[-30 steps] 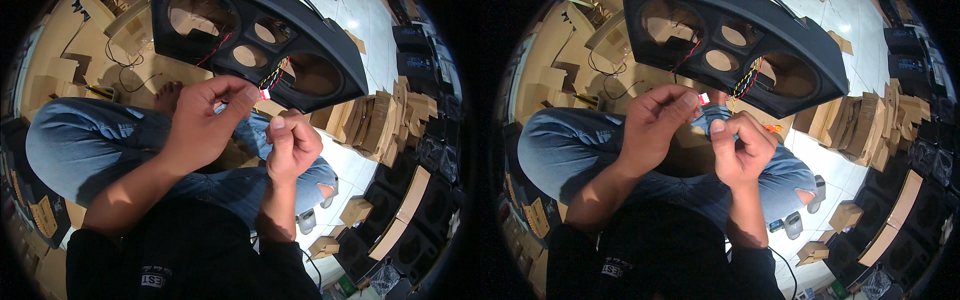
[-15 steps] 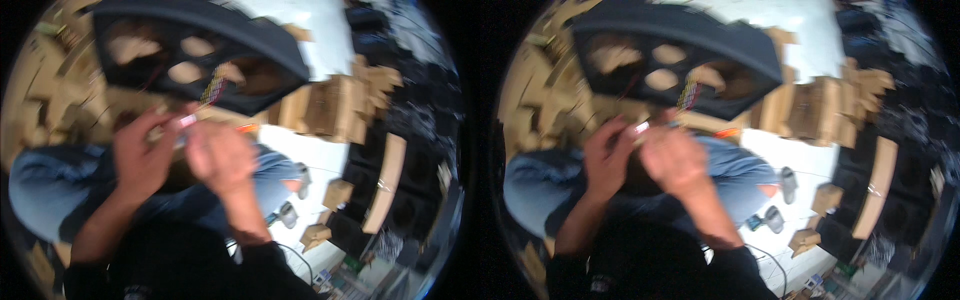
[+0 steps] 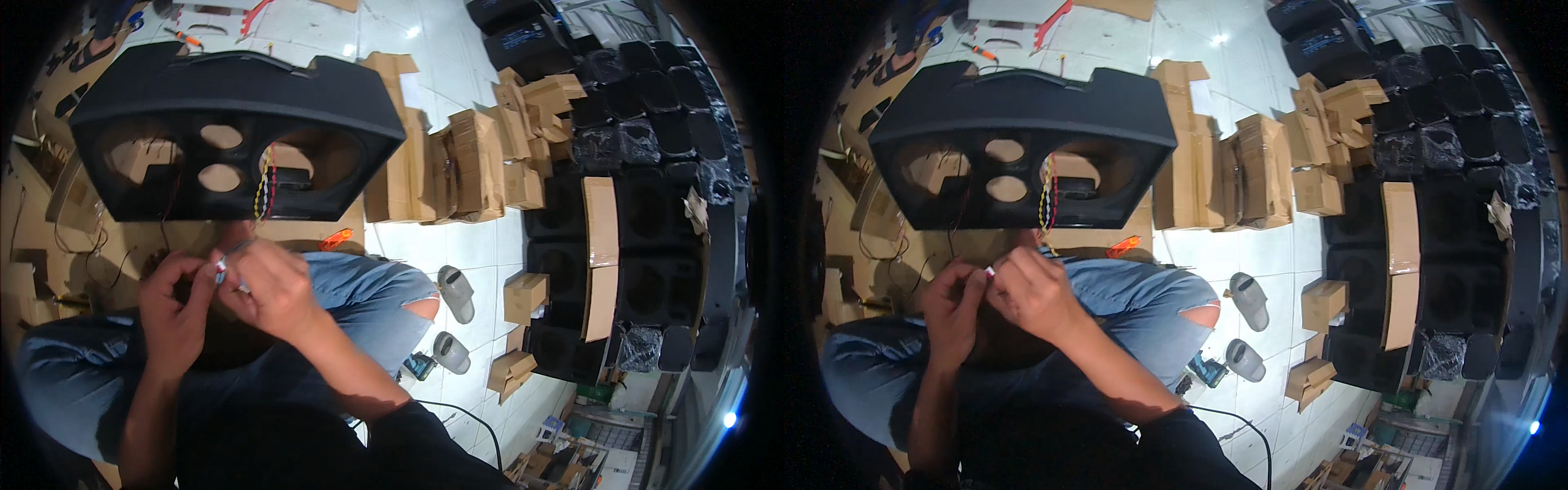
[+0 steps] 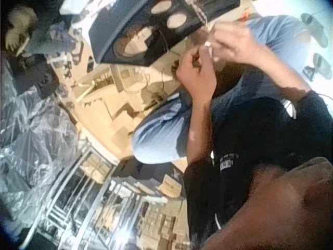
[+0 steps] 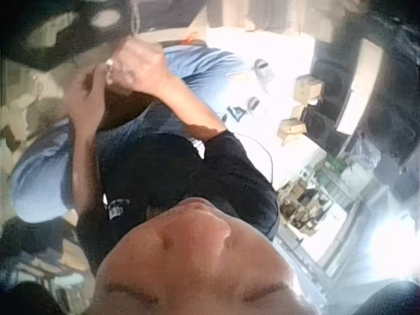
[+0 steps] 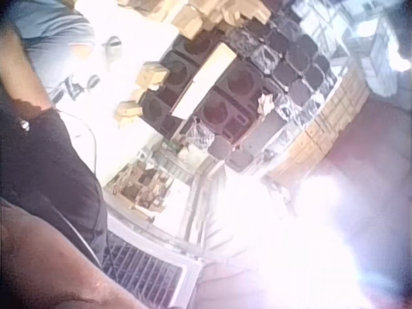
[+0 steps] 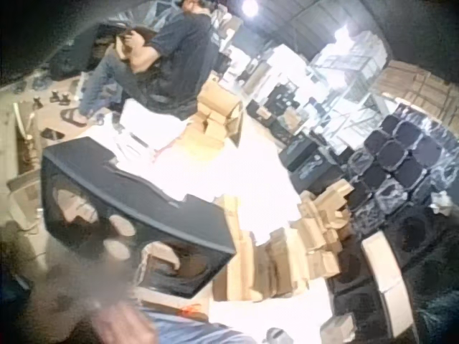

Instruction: The person assembles a speaker box by using a power drill to secure internal components, connecting wires, and placing a cardboard insert inside the enclosure. The person works while sitting on the floor in a workshop environment.

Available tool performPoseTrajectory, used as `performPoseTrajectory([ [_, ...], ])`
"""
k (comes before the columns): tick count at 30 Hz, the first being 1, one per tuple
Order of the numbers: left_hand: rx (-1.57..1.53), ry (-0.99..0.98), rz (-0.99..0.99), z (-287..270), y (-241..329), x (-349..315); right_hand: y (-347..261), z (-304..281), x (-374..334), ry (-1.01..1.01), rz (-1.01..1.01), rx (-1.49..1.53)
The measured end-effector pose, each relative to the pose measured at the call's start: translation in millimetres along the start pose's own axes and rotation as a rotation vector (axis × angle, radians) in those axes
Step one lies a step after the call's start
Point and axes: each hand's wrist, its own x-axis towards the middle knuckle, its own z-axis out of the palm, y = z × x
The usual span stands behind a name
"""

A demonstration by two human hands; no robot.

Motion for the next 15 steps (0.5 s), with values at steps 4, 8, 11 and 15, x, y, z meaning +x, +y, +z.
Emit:
performPoseTrajectory([
  [4,0.112,0.017,0.19,-2.1,1.6,2.5,-1.1,-5.9,1.0,0.043,0.125,0.013],
  [8,0.035,0.008,0.124,-1.2,3.7,4.3,2.2,-14.0,-5.1,0.021,0.282,0.276],
  [11,0.0,0.021,0.126,0.0,0.6,4.8,2.7,-7.9,-15.8,0.004,0.359,0.334],
  [15,0.035,0.055,0.222,-1.4,-1.6,6.9,-13.1,5.4,-6.3,0.139,0.333,0.291],
])
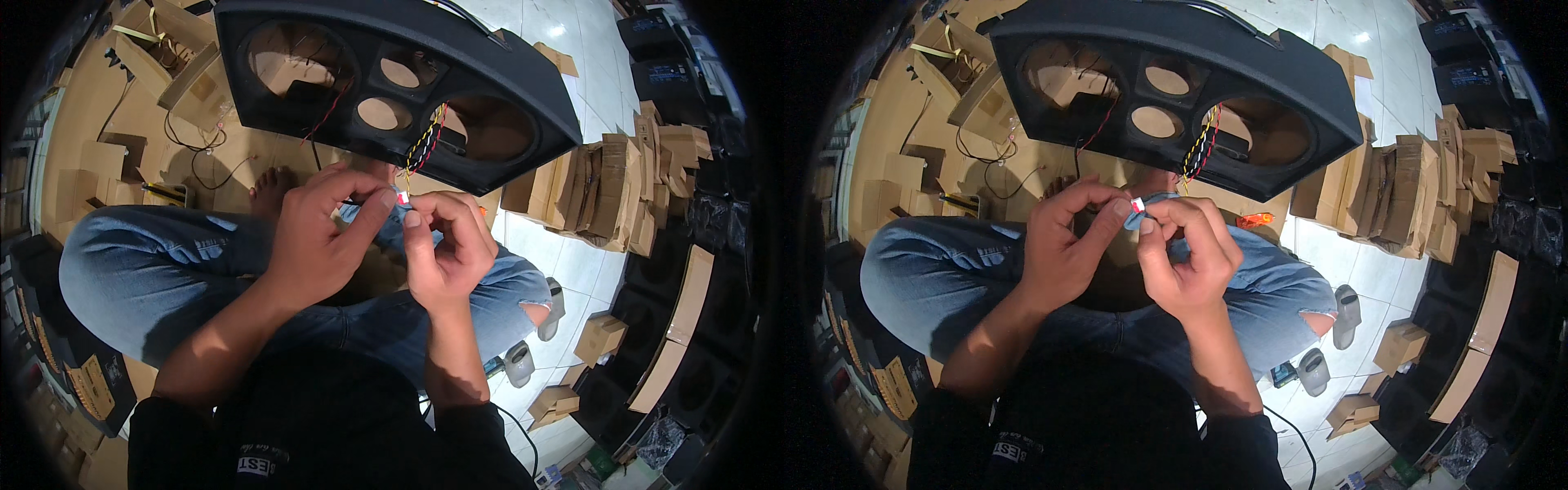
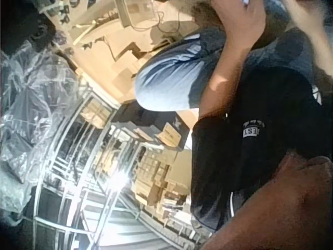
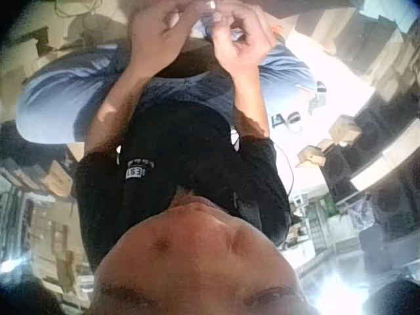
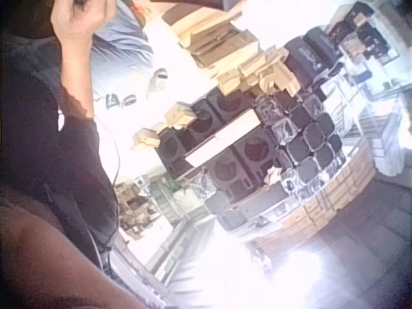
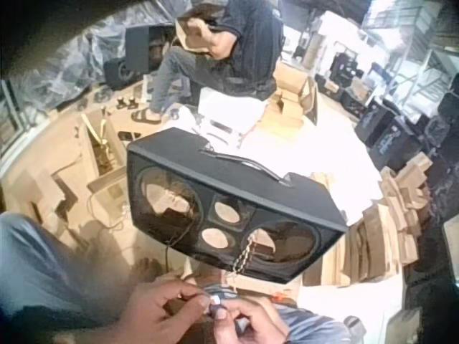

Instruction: The person assembles a speaker box by using a power drill to secure internal components, connecting wires, and placing a cardboard insert inside the enclosure. The person works while sitting on the floor in a workshop environment.

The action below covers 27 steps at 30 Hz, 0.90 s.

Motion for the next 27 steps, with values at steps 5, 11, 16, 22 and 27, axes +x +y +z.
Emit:
performPoseTrajectory([
  [5,0.012,0.02,0.043,0.1,-0.4,-1.7,-1.6,5.1,-2.6,0.028,0.014,-0.027],
  [11,0.038,0.035,0.118,0.8,-1.4,-1.3,-5.6,8.8,-11.8,0.086,0.277,0.114],
  [16,-0.028,0.028,0.08,1.7,-0.3,-3.8,-21.2,9.4,-10.7,0.068,0.478,0.451],
  [22,0.008,-0.044,0.086,-1.4,-2.9,-8.2,-20.1,10.9,-13.9,0.114,0.366,0.327],
  [27,0.026,-0.055,0.141,-2.1,-6.5,-7.4,-22.1,7.1,-14.8,0.11,0.316,0.223],
])
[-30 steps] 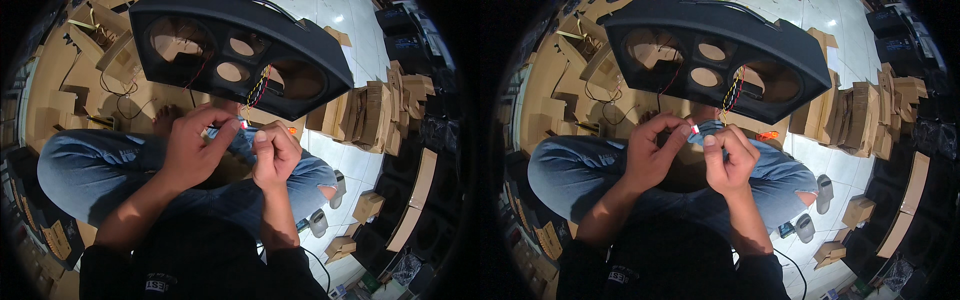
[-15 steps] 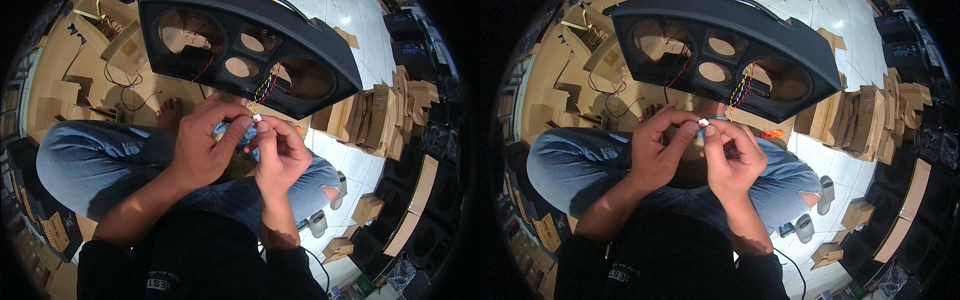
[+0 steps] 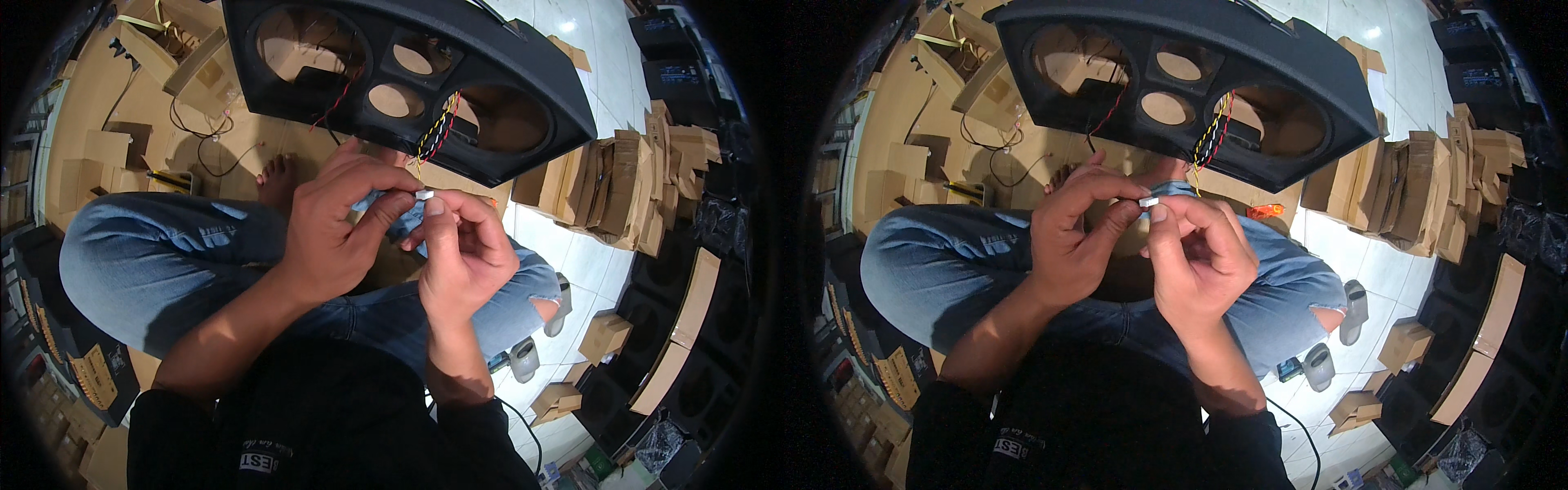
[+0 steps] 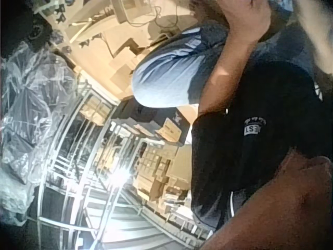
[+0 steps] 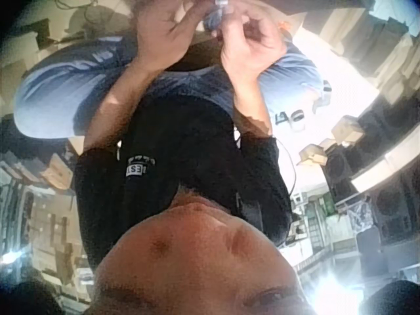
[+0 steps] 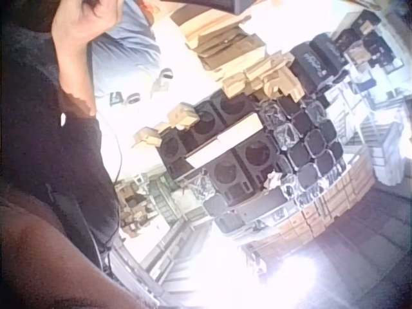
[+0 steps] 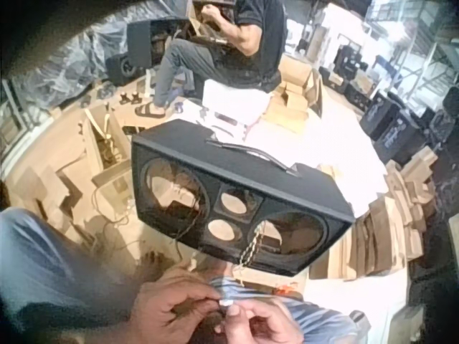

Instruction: The person assembles a speaker box by using a power drill to secure internal components, connecting wires, and placing a cardboard insert inside the enclosure. The person works while sitting on the floor in a workshop environment.

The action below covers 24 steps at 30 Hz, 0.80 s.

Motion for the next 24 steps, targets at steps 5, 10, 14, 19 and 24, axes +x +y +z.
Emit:
performPoseTrajectory([
  [5,0.022,-0.02,0.027,-0.1,0.7,0.9,-0.9,-5.8,5.8,-0.022,-0.059,-0.084],
  [10,0.081,-0.031,0.094,0.0,1.7,3.0,0.4,-10.4,6.4,-0.069,-0.005,-0.009],
  [14,0.121,0.007,0.153,2.3,-0.6,-0.2,-3.8,-6.8,5.3,-0.066,0.098,0.116],
  [19,0.124,0.067,0.212,8.1,-3.2,-6.4,-7.2,-4.6,3.2,-0.068,0.241,0.318],
  [24,0.115,0.081,0.238,11.4,-3.4,-9.1,-5.4,-2.5,-2.5,-0.048,0.252,0.371],
])
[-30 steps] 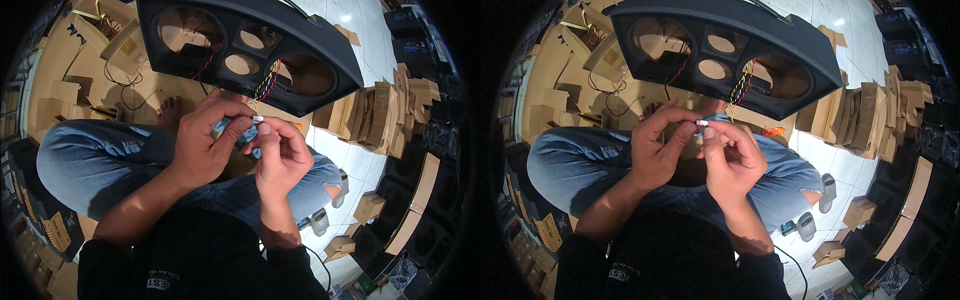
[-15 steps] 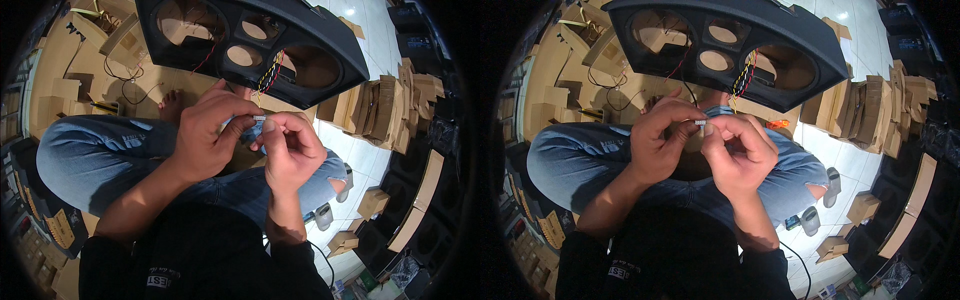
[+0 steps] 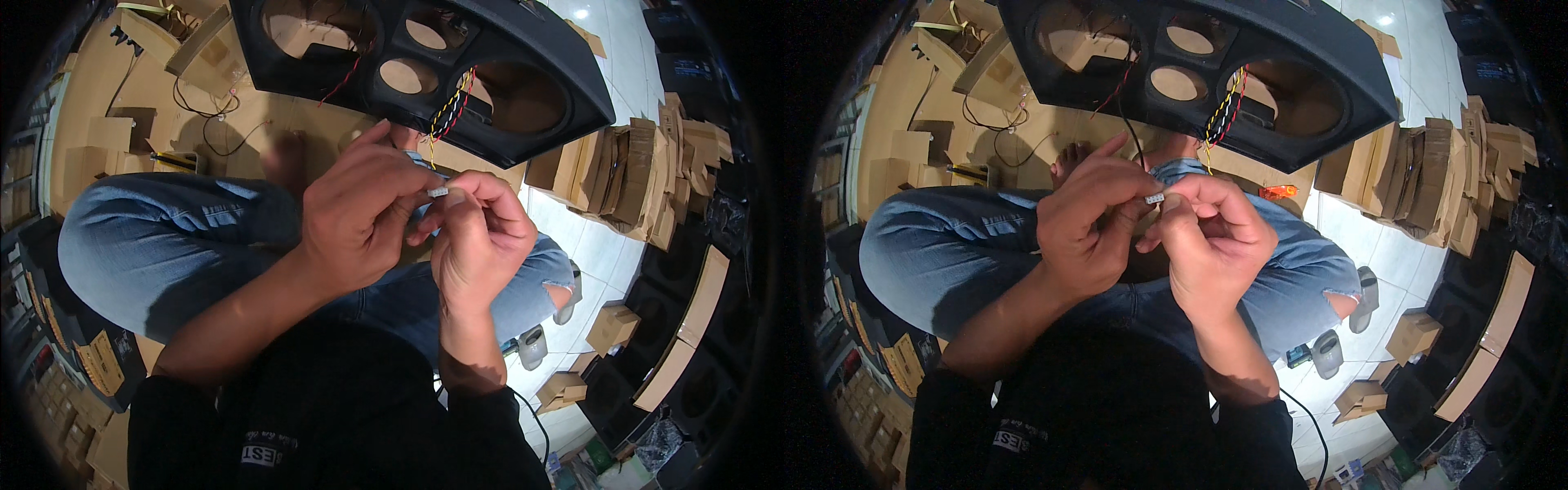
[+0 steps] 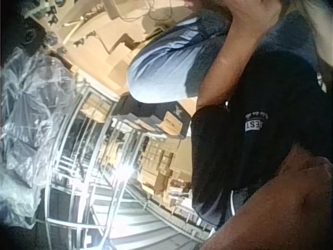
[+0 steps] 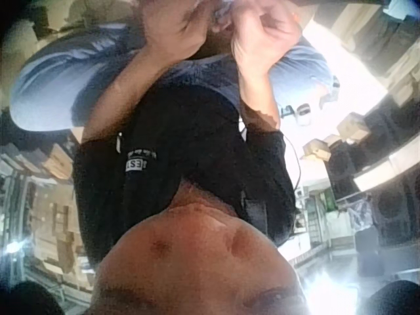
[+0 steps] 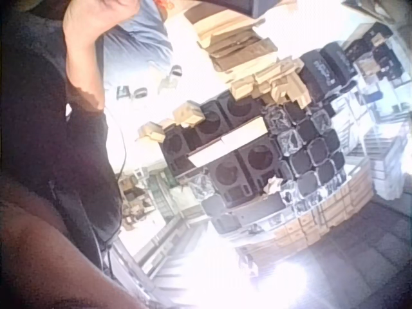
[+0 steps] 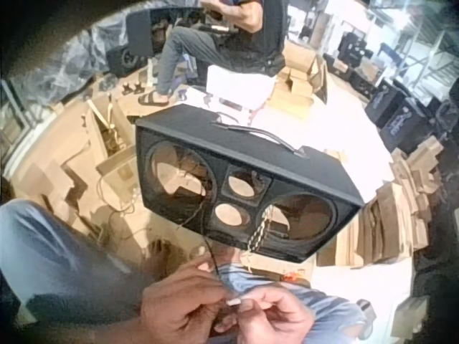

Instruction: The person assembles a speaker box by using a power drill to secure internal components, connecting wires, and placing a cardboard insert inside the enclosure. The person works while sitting on the floor in a workshop environment.

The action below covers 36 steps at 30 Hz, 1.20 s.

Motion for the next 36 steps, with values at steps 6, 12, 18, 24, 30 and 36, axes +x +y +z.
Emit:
performPoseTrajectory([
  [6,-0.221,0.009,-0.267,1.6,7.3,1.5,4.1,-1.4,1.9,-0.001,-0.074,-0.058],
  [12,-0.292,0.03,-0.357,0.0,7.7,0.7,7.3,3.5,3.0,0.034,-0.275,-0.335],
  [18,-0.215,0.016,-0.245,-2.4,1.5,1.1,0.1,2.0,6.3,0.017,-0.418,-0.539],
  [24,0.05,-0.031,-0.002,-7.4,-1.0,7.0,-16.0,-2.8,12.4,-0.055,-0.631,-0.88],
  [30,-0.067,-0.032,-0.113,-1.8,1.7,0.6,-12.2,-5.3,12.6,-0.036,-0.225,-0.584],
  [36,-0.368,0.109,-0.474,8.7,7.6,-11.4,0.8,6.1,-0.6,0.04,-0.031,-0.39],
])
